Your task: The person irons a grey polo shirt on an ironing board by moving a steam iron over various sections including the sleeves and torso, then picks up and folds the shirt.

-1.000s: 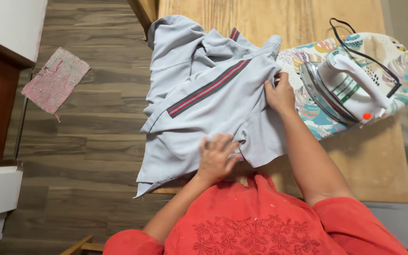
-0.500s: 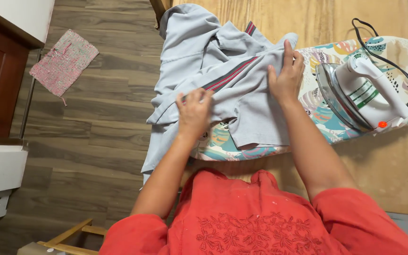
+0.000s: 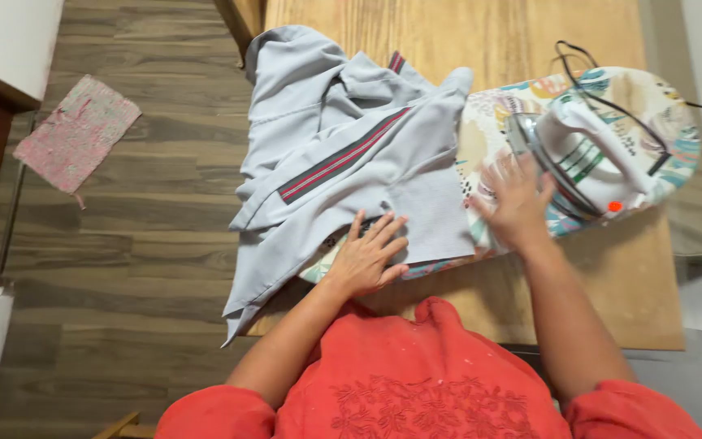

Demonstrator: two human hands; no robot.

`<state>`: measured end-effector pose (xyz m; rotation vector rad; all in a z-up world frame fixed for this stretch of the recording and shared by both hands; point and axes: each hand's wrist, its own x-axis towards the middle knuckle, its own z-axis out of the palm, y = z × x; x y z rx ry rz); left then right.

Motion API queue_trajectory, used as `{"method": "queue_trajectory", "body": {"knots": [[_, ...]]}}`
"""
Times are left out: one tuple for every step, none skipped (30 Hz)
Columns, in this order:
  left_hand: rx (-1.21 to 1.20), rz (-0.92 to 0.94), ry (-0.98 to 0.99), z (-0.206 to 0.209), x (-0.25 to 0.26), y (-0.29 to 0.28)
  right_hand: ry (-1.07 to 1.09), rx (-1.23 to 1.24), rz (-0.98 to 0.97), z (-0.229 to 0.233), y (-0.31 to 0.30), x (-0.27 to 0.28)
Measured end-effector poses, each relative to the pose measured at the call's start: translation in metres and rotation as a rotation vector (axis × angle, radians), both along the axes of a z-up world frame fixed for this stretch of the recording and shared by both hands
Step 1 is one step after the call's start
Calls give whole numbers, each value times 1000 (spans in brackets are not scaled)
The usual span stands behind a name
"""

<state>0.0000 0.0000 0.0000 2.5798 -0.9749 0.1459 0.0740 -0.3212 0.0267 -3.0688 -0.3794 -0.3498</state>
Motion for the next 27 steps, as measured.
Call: {"method": "queue_trajectory", "body": {"knots": [[-77,16,-1,2,-4,-2,-66,157,-74,14,-22,15],[-85,10,-10,3,-9,-4,-132,315,-147,29,-44,31],[-46,15,26,6,-11,-4,-191,293,-257,40,-59,50],[-7,21,61,9,-10,-5,-249,272,-368,51,-76,67],[-9,28,58,9,-12,-4,-252,272,-360,58,-88,83],[42,39,87,10,-13,-2,-21,201,-489,62,-97,98],[92,56,119,10,-15,0,213,125,-607,63,-101,108],[89,70,118,9,-19,3,211,122,-593,62,-104,110],[55,112,79,8,-25,6,155,161,-560,62,-105,108],[20,155,40,5,-30,10,100,201,-526,62,-103,104],[17,165,39,2,-34,14,100,198,-516,61,-101,95],[-21,257,-44,-1,-36,18,31,202,-471,60,-98,81],[-61,349,-123,-3,-40,19,-35,203,-429,62,-94,65],[-65,358,-119,-5,-40,20,-47,219,-299,62,-85,50],[-75,449,-181,-7,-36,24,-57,239,-174,59,-69,36],[-84,539,-243,-9,-31,26,31,232,-113,57,-52,26],[-85,544,-239,-10,-25,28,119,223,-53,55,-33,19],[-74,584,-262,-11,-19,29,112,109,25,50,-12,16],[-61,626,-290,-11,-11,33,101,-2,105,48,6,17],[-59,632,-290,-11,-2,37,102,-1,111,49,16,21],[-32,667,-281,-11,3,42,142,-49,87,49,22,27],[-5,702,-272,-11,8,47,181,-98,62,48,27,35],[-3,707,-267,-11,15,52,186,-98,68,50,26,47],[-25,734,-271,-10,21,58,175,-95,57,55,20,60],[-47,763,-279,-10,25,63,160,-90,47,58,15,71],[-44,771,-277,-10,27,64,163,-90,55,59,12,75],[-59,782,-295,-10,28,62,162,-114,83,59,12,79]]}}
